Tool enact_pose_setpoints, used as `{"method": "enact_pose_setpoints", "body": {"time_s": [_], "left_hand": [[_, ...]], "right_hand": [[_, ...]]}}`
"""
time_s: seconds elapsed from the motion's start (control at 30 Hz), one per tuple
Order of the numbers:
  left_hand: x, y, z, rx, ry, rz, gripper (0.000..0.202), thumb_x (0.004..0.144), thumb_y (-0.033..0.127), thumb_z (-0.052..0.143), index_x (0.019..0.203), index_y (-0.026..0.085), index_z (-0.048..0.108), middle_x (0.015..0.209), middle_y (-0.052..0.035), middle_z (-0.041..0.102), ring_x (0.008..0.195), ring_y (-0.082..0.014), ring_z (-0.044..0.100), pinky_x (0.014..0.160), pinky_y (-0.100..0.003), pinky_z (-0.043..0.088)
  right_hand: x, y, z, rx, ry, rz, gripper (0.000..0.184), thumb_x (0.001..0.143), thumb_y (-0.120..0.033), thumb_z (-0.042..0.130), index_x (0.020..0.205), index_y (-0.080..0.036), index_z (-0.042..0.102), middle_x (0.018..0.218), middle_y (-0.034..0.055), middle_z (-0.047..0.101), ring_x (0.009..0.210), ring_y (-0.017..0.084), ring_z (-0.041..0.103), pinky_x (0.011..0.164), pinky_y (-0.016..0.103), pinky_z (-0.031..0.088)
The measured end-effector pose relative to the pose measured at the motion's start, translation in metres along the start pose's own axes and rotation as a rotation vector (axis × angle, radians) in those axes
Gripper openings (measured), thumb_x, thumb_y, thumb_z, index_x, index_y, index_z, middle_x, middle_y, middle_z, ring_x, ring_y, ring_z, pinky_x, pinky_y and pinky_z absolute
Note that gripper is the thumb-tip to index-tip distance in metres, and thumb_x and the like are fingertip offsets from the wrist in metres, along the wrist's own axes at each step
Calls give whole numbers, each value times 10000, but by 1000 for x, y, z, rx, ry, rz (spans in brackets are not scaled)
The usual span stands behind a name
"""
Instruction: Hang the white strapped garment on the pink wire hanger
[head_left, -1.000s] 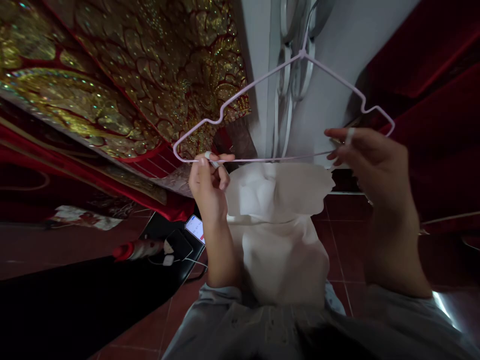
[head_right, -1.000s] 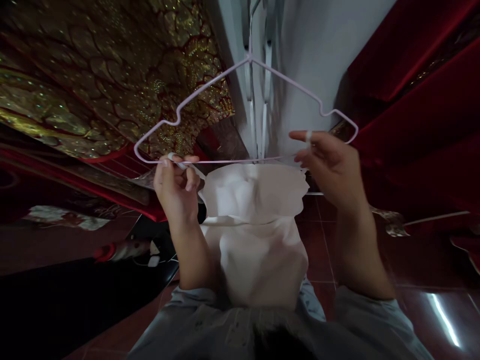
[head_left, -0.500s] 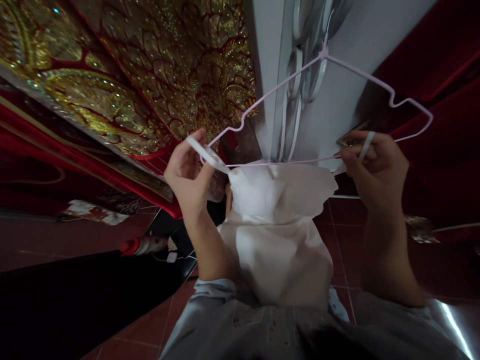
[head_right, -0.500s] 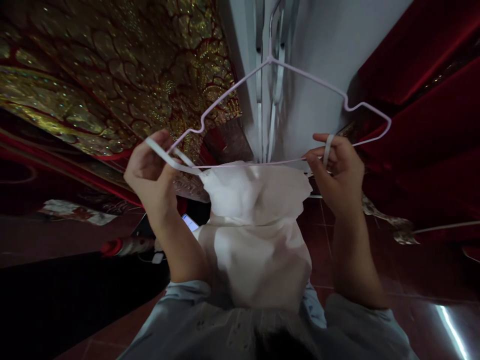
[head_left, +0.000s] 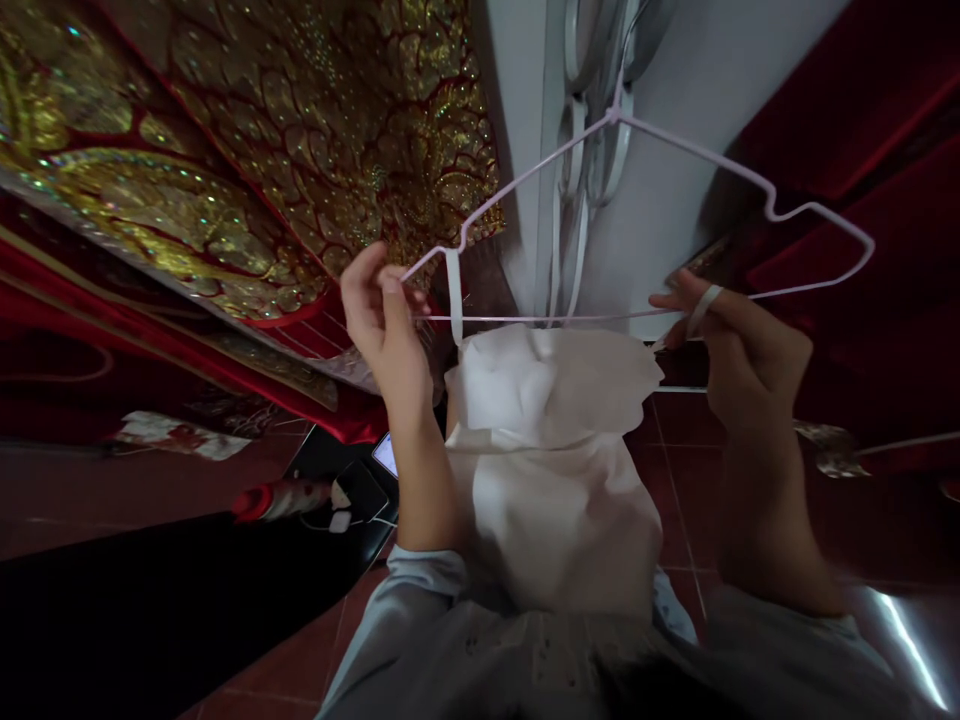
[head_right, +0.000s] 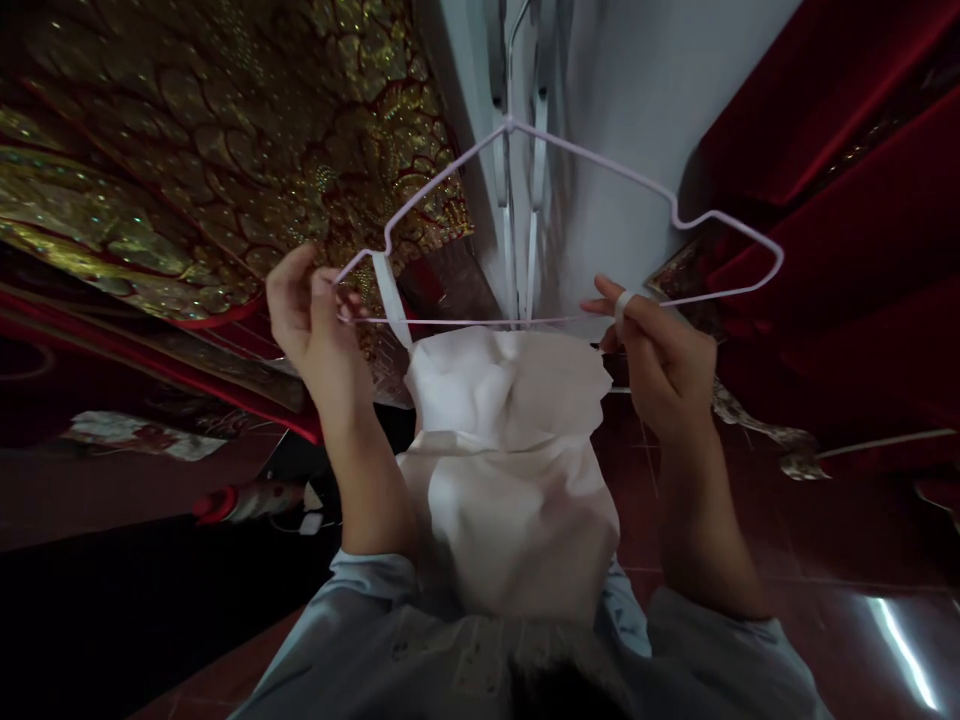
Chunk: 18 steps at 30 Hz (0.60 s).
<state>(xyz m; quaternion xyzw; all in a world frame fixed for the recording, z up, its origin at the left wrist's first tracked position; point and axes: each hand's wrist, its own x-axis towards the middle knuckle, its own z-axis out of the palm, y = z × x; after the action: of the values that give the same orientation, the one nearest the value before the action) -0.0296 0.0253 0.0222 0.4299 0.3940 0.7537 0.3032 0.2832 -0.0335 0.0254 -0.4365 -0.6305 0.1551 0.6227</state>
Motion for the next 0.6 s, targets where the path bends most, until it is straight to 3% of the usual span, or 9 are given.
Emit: {"method": "enact_pose_setpoints", "body": {"time_s": [0.07,0.13,0.27,0.33,0.4,0.47,0.6], "left_hand": [[-2,-10,-1,-239,71,-158,128,1030,212,697,1130,244,768,1001,-21,711,709,-105,558,654,-217,495],[-3,-14,-3,-360,54,-234,130,974,119,714,1035,207,787,891,-8,687,596,-75,432,538,-185,393],[4,-12,-11,-346,16,-89,115,938,202,842,1029,241,784,894,15,695,589,-79,385,514,-226,320],[12,-12,-20,-328,-13,-37,166,908,252,886,1029,257,773,921,16,701,612,-88,413,532,-249,335],[21,-16,-33,-280,-22,-34,216,869,290,906,1031,285,763,990,-4,728,659,-109,472,563,-260,399],[29,-22,-47,-184,-31,-48,256,854,378,914,1047,328,754,1112,-33,756,761,-147,571,640,-284,502],[34,-36,-61,-69,-60,-56,299,865,527,900,1052,363,733,1241,-50,760,1014,-208,702,852,-332,630]], "right_hand": [[3,3,-4,-33,25,-58,327,1011,-245,665,1255,-307,873,1091,50,893,757,151,791,707,334,666],[6,10,-7,-61,92,-81,293,982,-268,717,1219,-293,887,1072,47,893,814,170,824,789,370,697],[18,38,-21,8,445,-63,193,852,-271,860,1036,-246,915,935,44,873,779,192,819,782,394,699],[29,58,-32,30,615,-36,171,781,-219,911,951,-225,905,869,45,843,751,198,795,771,407,688],[40,78,-43,-2,698,-4,180,733,-172,934,899,-221,885,852,51,823,778,221,788,810,448,679],[50,92,-52,-31,655,19,213,718,-183,957,911,-224,877,884,64,823,846,251,795,859,483,665],[61,90,-51,-18,311,60,272,806,-303,957,1051,-241,858,1040,99,825,928,239,764,846,441,624]]}}
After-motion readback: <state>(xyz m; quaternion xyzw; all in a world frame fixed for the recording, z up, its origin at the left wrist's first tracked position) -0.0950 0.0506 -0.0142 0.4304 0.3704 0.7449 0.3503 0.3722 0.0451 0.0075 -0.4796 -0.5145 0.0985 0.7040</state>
